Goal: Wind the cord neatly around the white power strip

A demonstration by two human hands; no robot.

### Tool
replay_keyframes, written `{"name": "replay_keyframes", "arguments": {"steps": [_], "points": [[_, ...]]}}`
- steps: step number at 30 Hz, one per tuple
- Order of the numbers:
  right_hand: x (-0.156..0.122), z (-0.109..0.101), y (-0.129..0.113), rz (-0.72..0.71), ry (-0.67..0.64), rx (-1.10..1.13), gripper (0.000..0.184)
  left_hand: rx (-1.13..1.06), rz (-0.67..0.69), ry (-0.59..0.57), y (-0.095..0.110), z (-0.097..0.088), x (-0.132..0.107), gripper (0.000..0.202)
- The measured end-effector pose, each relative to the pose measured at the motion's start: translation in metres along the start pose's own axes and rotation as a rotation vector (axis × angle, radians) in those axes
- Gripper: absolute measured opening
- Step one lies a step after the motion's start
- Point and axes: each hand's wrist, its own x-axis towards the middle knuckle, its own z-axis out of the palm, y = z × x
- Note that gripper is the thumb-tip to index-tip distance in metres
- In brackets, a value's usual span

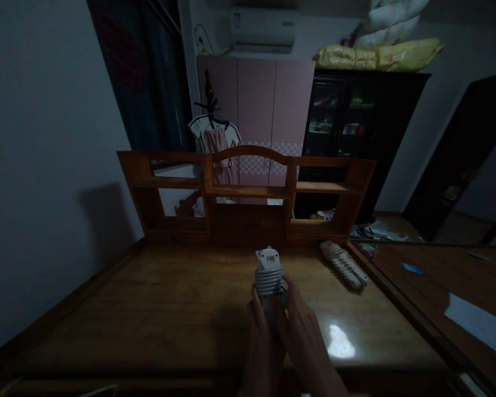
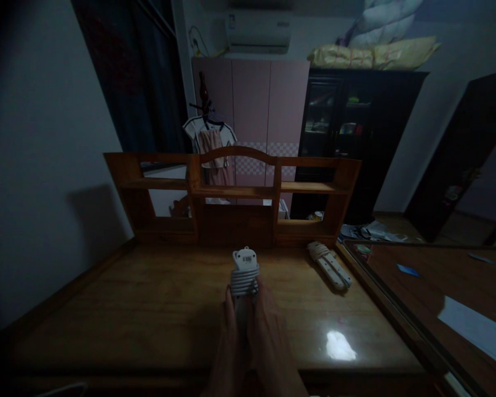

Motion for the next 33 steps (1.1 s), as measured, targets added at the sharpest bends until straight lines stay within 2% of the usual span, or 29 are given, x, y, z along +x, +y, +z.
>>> {"name": "replay_keyframes", "arguments": {"steps": [3, 6, 8, 10, 12, 15, 18, 21, 23, 26, 30, 33], "points": [[0.000, 0.000, 0.000, 0.038, 0.023, -0.010, 0.049, -0.087, -0.027, -0.031, 0.003, -0.002, -0.003, 0.078], [0.001, 0.001, 0.004, 0.110, 0.103, -0.033, 0.058, -0.204, 0.009, -0.033, 0.005, -0.001, -0.001, 0.079], [0.000, 0.003, 0.009, 0.137, 0.152, -0.033, 0.053, -0.311, 0.035, -0.027, 0.005, 0.003, 0.003, 0.083], [-0.001, 0.005, 0.017, 0.112, 0.149, -0.018, 0.039, -0.368, 0.025, -0.022, 0.005, 0.007, 0.008, 0.087], [-0.001, 0.006, 0.026, 0.046, 0.133, -0.014, 0.028, -0.350, -0.015, -0.033, 0.008, 0.010, 0.017, 0.086], [0.004, 0.002, 0.038, -0.041, 0.181, -0.045, 0.027, -0.245, -0.010, -0.093, 0.020, 0.009, 0.036, 0.085], [0.017, -0.015, 0.043, -0.083, 0.257, -0.122, 0.027, -0.123, 0.107, -0.223, 0.041, 0.006, 0.057, 0.093], [0.033, -0.041, 0.047, -0.123, 0.295, -0.200, 0.027, 0.035, 0.197, -0.336, 0.064, 0.011, 0.076, 0.099], [0.043, -0.059, 0.053, -0.140, 0.290, -0.218, 0.026, 0.171, 0.231, -0.346, 0.076, 0.022, 0.086, 0.097], [0.058, -0.078, 0.079, -0.119, 0.269, -0.227, 0.023, 0.258, 0.265, -0.375, 0.081, 0.053, 0.098, 0.098], [0.078, -0.090, 0.132, -0.052, 0.206, -0.244, 0.021, 0.195, 0.218, -0.504, 0.068, 0.105, 0.114, 0.107], [0.091, -0.096, 0.163, -0.027, 0.148, -0.257, 0.020, 0.241, 0.167, -0.537, 0.057, 0.136, 0.126, 0.115]]}}
